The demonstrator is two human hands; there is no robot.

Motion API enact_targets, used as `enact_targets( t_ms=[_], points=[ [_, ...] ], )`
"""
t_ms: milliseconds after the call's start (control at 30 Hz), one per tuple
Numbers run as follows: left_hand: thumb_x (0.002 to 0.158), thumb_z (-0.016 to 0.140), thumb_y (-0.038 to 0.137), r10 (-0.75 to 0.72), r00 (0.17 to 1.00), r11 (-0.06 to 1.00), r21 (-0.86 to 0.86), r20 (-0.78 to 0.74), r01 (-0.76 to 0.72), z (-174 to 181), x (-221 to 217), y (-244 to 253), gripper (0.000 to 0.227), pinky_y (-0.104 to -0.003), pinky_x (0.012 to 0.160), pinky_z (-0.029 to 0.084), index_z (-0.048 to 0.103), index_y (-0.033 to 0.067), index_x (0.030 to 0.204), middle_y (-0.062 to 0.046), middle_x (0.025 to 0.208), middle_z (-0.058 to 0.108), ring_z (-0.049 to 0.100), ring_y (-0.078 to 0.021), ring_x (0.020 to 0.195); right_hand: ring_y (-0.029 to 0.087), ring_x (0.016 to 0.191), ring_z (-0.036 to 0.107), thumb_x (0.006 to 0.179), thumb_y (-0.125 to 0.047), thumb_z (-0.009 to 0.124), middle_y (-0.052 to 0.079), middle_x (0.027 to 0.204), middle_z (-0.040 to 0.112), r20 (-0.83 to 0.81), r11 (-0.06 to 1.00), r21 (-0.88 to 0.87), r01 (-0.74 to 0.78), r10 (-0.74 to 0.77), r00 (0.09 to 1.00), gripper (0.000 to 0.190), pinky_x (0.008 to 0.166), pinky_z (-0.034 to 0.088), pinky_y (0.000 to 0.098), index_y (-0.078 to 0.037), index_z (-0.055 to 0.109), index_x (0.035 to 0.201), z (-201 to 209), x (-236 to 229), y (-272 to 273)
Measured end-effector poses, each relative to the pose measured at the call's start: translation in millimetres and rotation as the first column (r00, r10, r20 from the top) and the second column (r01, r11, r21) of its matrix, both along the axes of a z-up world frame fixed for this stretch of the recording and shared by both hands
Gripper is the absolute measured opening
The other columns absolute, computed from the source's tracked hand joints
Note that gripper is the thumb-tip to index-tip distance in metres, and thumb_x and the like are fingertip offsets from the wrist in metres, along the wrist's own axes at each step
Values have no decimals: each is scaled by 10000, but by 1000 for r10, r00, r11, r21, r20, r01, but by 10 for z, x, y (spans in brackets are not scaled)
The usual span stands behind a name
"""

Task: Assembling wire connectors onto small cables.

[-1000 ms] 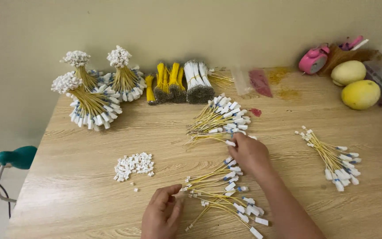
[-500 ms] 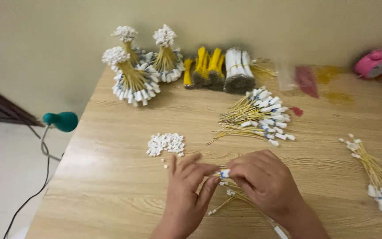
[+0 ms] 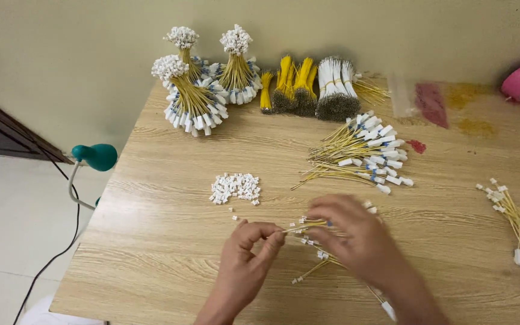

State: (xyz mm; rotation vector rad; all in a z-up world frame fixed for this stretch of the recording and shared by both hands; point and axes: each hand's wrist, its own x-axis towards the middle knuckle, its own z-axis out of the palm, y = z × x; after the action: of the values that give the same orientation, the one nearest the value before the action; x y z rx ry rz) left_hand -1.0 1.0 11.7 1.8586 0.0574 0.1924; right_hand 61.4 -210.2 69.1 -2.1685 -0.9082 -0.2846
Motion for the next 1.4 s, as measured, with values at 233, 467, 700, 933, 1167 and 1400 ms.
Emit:
enact_targets(
  t_ms=[233, 467, 700, 933, 1167, 1400],
  points=[
    [891, 770, 153, 78, 991, 985, -147, -110, -94, 27, -45, -83, 111, -362, 783, 535, 807, 92, 976, -42, 844, 710, 658, -141, 811, 163, 714, 679, 918, -227, 708, 39, 818, 705, -503, 998, -32, 50, -59, 862, 169, 647, 536, 306, -63, 708, 961, -127, -54, 267],
    [902, 761, 96, 25, 997, 946, -321, -71, -47, -108, -13, -142, 117, -256, 769, 558, 794, 28, 991, -28, 875, 760, 675, -86, 839, 77, 705, 540, 961, -167, 651, -14, 762, 623, -664, 975, 188, 118, 37, 747, 135, 627, 484, 265, -38, 675, 930, -462, -48, 212],
    [936, 725, 85, -22, 995, 891, -453, -95, -23, -143, -13, -137, 116, -227, 752, 556, 782, 11, 1004, -8, 888, 759, 659, -58, 838, 59, 723, 485, 989, -177, 639, -33, 791, 567, -743, 953, 268, 142, 111, 661, 173, 629, 443, 237, -19, 673, 927, -610, -29, 185],
    [940, 725, 113, 10, 985, 879, -469, -171, -90, -145, -22, -147, 113, -230, 610, 470, 776, 14, 960, -8, 834, 739, 596, -64, 739, 46, 694, 533, 928, -184, 682, -31, 788, 644, -761, 970, 195, 142, 59, 646, 143, 601, 471, 226, -58, 709, 991, -445, -67, 227],
    [921, 717, 90, -29, 979, 799, -593, -200, -97, -242, 29, -126, 159, -249, 810, 561, 761, 23, 1059, -28, 944, 767, 687, -86, 897, 44, 674, 489, 943, -154, 677, -44, 756, 595, -757, 955, 224, 193, 45, 652, 127, 574, 433, 236, -32, 710, 957, -575, -33, 170],
    [936, 706, 90, -30, 983, 790, -607, -180, -88, -264, 21, -105, 137, -259, 822, 566, 753, 11, 1038, -39, 938, 764, 705, -109, 915, 54, 664, 466, 949, -164, 671, -43, 751, 575, -786, 952, 239, 192, 74, 613, 137, 563, 408, 240, -33, 705, 968, -555, -53, 168]
  ],
)
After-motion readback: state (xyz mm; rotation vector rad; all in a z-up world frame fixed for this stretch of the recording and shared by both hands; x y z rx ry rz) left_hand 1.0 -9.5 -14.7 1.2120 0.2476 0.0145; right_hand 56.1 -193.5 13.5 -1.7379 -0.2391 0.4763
